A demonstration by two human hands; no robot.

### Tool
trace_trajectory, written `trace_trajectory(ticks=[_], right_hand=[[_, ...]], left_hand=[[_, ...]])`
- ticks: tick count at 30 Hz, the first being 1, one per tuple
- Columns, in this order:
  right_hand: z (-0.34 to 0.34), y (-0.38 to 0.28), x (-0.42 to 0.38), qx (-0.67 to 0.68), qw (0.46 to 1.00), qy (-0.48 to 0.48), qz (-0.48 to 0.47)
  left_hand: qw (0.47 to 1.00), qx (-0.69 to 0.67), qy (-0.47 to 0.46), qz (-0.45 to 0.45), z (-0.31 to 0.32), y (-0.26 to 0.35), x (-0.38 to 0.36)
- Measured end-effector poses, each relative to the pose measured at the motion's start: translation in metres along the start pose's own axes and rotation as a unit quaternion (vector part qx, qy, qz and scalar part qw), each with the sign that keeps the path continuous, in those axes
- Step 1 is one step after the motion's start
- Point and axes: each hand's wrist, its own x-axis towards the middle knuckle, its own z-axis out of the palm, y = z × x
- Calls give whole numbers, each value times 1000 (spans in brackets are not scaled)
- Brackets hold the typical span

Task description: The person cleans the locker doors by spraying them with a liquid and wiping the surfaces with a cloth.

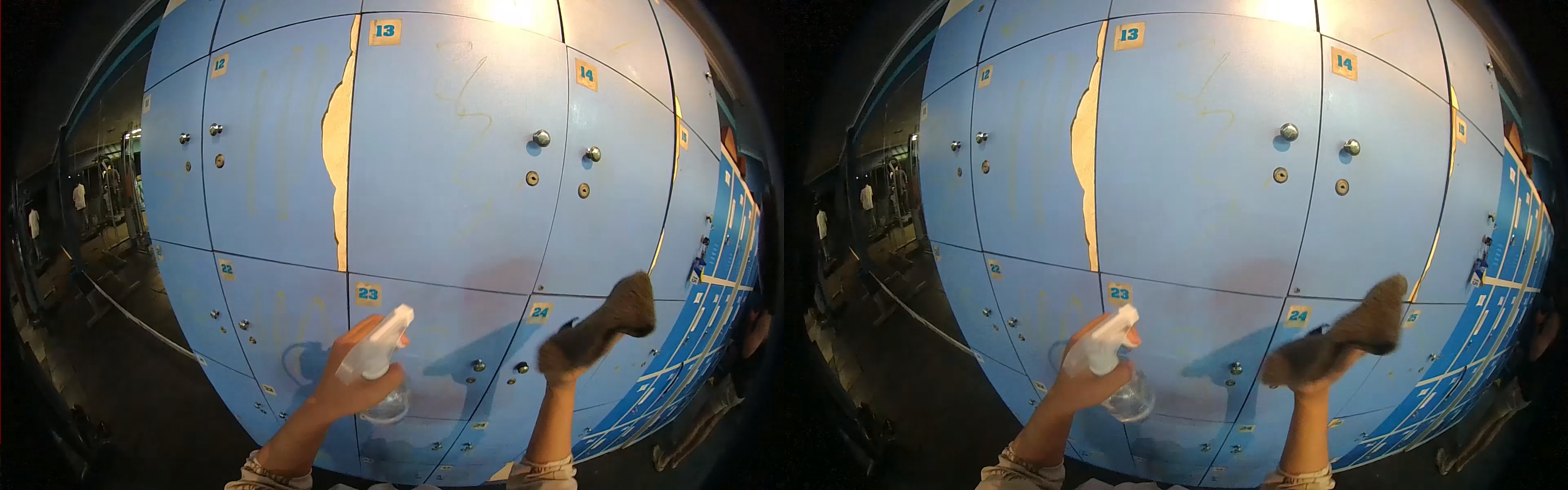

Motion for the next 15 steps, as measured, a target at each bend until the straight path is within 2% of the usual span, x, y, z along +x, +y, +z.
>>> trace_trajectory(ticks=[1,3,5,7,8,9,11,15], right_hand=[[61,-72,55,-127,972,-96,-174],[124,-112,89,-210,913,-185,-298],[158,-114,83,-261,878,-274,-292],[186,-97,66,-265,843,-356,-304],[195,-84,56,-276,805,-414,-323],[201,-79,47,-343,738,-453,-364],[206,-89,44,-266,766,-508,-291],[221,-80,67,-280,696,-513,-416]], left_hand=[[1000,-7,-4,-8,0,-10,-7],[996,-66,-4,-55,-2,-21,-23],[976,-169,5,-139,-3,-27,-47],[977,-138,23,-160,-8,-38,-69],[978,-121,32,-167,-12,-44,-77],[974,-132,35,-181,-17,-47,-85],[965,-155,43,-209,-29,-51,-102],[931,-181,167,-268,-35,-44,-116]])
